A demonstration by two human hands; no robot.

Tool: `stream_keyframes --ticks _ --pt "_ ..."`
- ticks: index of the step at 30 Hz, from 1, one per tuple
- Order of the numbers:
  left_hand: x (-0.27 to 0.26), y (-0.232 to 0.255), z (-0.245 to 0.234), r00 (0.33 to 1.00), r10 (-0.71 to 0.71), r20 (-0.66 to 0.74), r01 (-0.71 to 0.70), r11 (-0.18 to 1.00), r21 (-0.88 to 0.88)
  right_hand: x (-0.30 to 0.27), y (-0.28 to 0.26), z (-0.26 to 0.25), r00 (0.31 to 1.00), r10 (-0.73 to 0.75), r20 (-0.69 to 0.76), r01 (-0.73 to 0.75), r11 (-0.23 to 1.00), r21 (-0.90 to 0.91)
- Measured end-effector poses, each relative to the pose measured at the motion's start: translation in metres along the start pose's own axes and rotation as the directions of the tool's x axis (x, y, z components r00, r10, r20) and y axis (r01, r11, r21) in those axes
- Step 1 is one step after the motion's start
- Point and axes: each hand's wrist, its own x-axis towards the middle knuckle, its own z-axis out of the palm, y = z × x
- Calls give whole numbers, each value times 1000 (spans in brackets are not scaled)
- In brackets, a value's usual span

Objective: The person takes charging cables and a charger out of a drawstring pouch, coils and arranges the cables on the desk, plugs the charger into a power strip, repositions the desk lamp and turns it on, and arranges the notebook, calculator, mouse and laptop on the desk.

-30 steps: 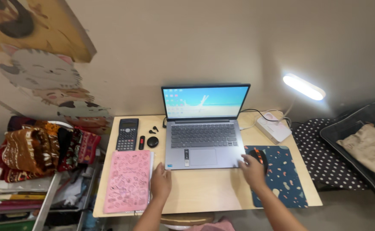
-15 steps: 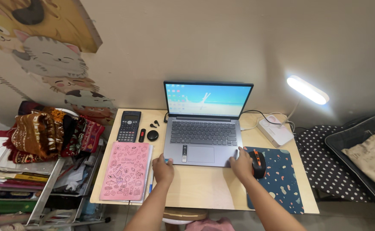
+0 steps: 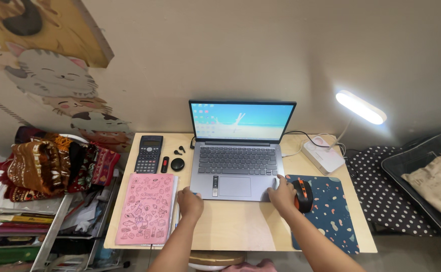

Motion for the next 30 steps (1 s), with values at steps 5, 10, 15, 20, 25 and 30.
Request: stream_keyframes --ticks 5,10,15,20,25,30 --pt "-4 -5 -1 1000 -19 21 19 1000 8 -8 -3 -1 1000 -1 1 1 1000 18" --pt "-6 -4 -4 999 -36 34 35 999 18 -16 -5 -3 1000 -10 -1 10 1000 1" --pt "-12 0 -12 999 -30 27 28 998 50 -17 -2 -2 1000 4 13 -5 1000 10" --pt "-23 8 -25 998 29 47 -33 996 83 -13 -11 0 990 -138 -33 138 990 -10" --pt "-25 8 -33 988 143 67 -149 983 108 12 -91 -13 698 -647 -307 650 752 -106" --pt "-16 9 -34 985 130 116 -145 980 134 42 -187 -52 569 -807 -155 690 572 -445"
